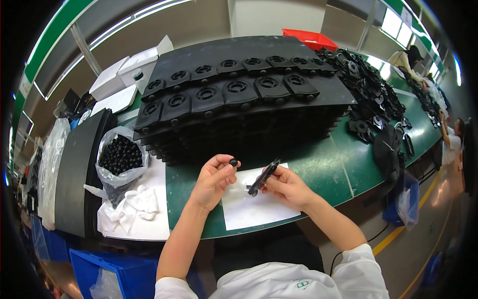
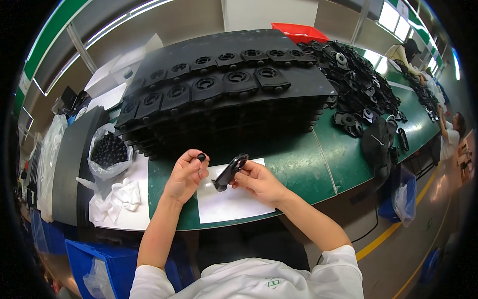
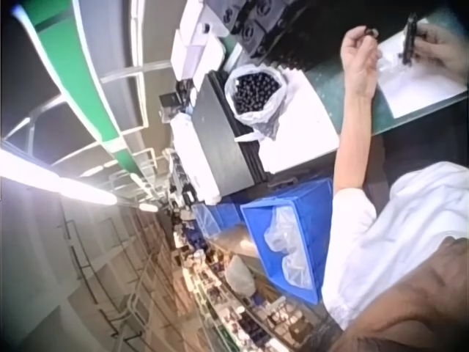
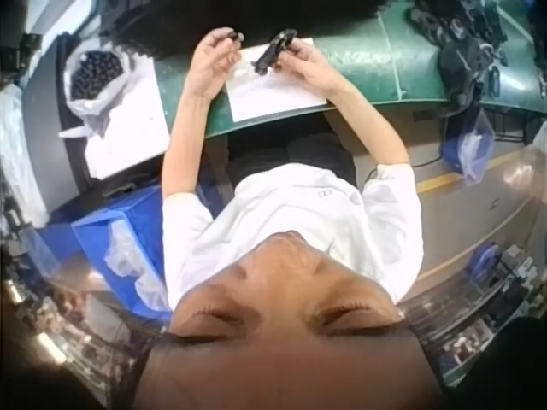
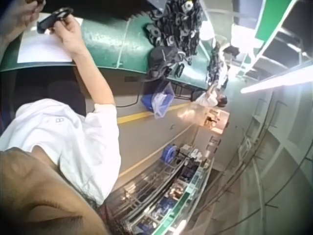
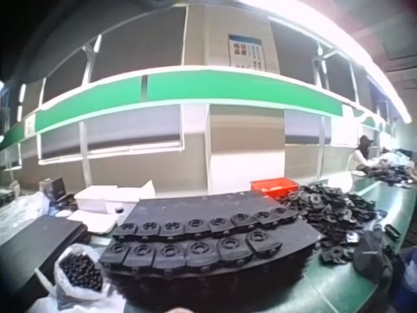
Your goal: Assembling small black plastic components by snapping parts together and organizing them on a board.
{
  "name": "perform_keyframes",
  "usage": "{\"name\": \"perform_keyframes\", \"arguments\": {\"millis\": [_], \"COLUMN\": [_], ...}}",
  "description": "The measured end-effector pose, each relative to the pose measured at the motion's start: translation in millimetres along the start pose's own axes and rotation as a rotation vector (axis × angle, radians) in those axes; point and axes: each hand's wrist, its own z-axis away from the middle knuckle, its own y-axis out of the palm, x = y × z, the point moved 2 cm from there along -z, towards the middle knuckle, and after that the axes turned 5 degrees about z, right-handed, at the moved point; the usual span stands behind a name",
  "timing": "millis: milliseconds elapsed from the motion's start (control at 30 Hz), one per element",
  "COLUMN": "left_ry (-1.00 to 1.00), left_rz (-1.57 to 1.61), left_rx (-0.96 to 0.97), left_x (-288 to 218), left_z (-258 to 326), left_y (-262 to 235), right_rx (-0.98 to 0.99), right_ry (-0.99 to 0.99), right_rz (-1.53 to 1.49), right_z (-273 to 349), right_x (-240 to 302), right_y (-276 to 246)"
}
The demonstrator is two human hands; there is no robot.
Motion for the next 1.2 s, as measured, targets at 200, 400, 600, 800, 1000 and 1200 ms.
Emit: {"name": "perform_keyframes", "arguments": {"millis": [200,400,600,800,1000,1200], "left_ry": [-0.021,-0.041,-0.04,-0.043,-0.017,-0.003], "left_rz": [-0.107,-0.128,-0.158,-0.184,-0.207,-0.226], "left_rx": [0.069,0.091,0.098,0.111,0.109,0.036], "left_x": [2.8,3.6,4.4,5.5,8.0,5.4], "left_z": [3.9,6.1,5.6,5.2,4.1,5.7], "left_y": [8.5,10.6,10.8,13.3,9.7,17.0], "right_rx": [0.021,-0.051,-0.112,-0.074,-0.23,-0.223], "right_ry": [0.088,-0.288,-1.047,-1.188,-0.817,-0.258], "right_rz": [-0.285,-0.005,1.112,1.297,0.656,-0.087], "right_z": [2.2,2.3,15.2,20.0,8.7,-3.8], "right_x": [2.8,10.6,44.9,47.0,27.6,4.1], "right_y": [-6.9,-13.9,-3.5,5.2,-3.8,-4.0]}}
